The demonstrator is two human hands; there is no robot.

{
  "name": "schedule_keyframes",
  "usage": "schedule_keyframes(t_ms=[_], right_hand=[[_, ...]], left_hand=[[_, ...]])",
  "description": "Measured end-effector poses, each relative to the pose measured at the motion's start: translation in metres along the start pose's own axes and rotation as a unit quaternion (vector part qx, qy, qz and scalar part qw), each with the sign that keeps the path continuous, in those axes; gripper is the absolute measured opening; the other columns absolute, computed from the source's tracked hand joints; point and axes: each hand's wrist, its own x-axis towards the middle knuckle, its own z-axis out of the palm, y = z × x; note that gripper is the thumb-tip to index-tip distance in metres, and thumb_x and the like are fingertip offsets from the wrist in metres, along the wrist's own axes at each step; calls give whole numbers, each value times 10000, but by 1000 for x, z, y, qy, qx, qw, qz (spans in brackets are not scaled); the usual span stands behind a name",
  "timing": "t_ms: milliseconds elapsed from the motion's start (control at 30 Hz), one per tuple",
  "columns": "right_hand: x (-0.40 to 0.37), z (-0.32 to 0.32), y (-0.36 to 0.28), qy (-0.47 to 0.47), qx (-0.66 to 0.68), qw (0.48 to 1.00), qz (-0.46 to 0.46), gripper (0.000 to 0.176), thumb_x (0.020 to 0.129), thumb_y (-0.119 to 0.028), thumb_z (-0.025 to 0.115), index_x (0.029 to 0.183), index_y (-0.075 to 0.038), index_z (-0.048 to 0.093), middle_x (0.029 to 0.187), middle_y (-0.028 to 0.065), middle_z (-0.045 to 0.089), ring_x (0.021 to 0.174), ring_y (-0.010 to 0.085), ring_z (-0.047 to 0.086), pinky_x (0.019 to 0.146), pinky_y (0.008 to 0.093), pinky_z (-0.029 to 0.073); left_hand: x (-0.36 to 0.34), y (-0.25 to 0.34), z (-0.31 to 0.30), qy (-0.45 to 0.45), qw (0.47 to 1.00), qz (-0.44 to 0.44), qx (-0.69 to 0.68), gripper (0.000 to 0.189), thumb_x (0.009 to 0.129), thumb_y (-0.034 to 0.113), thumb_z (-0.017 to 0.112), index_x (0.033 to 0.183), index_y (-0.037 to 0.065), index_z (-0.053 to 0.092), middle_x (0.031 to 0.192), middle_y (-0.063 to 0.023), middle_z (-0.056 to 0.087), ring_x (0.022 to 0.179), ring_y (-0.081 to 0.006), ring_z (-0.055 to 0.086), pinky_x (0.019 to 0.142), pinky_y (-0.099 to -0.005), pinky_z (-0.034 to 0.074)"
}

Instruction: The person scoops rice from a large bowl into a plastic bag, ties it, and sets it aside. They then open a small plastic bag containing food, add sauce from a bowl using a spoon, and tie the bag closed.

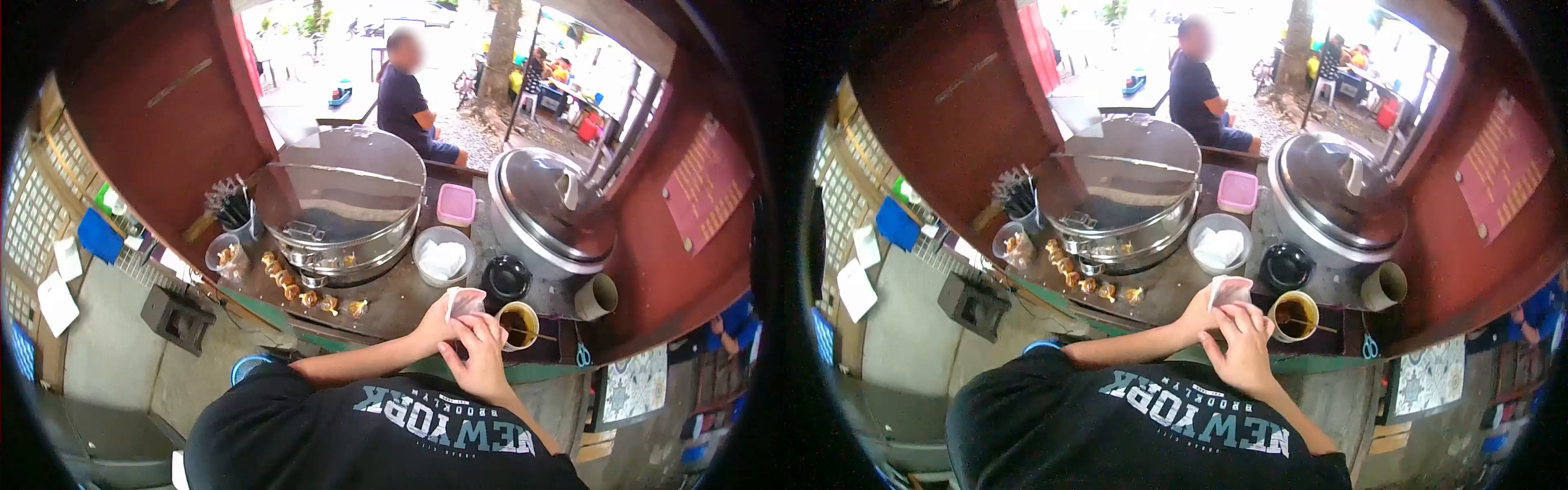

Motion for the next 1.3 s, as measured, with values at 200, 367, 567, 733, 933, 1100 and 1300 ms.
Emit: schedule_keyframes(t_ms=[200,367,567,733,933,1100,1300], right_hand=[[0,10,4,2,61,998,-13,408,759,-141,670,1138,-24,576,1025,125,585,995,303,519,881,399,380],[1,13,3,30,161,985,-56,379,746,-52,663,1116,-26,582,1061,147,589,966,317,560,856,383,442],[-6,16,11,79,49,995,-17,361,731,-98,690,1079,-76,596,993,121,557,917,304,539,824,400,423],[-11,30,23,60,10,998,-15,349,715,-139,714,1037,-89,590,974,106,565,913,291,536,801,398,411],[-4,8,22,171,63,983,34,213,805,-34,557,1017,-17,575,949,153,571,907,335,509,825,415,401],[-2,1,31,97,75,992,22,159,784,25,532,914,-18,613,896,140,586,870,317,528,777,392,421],[-10,3,29,112,132,983,65,125,743,53,542,833,-10,601,824,139,598,801,332,544,730,389,440]], left_hand=[[-1,-7,0,62,997,26,37,557,752,96,703,1258,18,482,1214,-80,537,1067,-152,528,939,-302,419],[0,-2,-3,90,991,55,77,613,726,69,733,1268,7,453,1149,-67,550,1009,-157,550,883,-292,454],[7,-8,-4,87,969,-56,-226,407,773,60,700,1148,47,542,971,-6,584,865,-99,562,738,-242,476],[1,-1,0,77,946,-146,-280,454,748,83,745,1150,73,535,967,6,577,860,-96,564,725,-251,482],[-4,7,1,-10,967,-76,-241,536,741,146,763,1210,54,519,1076,-31,588,973,-123,562,858,-274,459],[-12,7,-6,-94,984,-106,-108,604,702,172,804,1214,41,511,1165,-49,572,1065,-135,535,926,-293,427],[-16,11,-9,-137,982,15,128,645,707,262,799,1228,24,503,1188,-85,567,1111,-185,536,966,-315,407]])
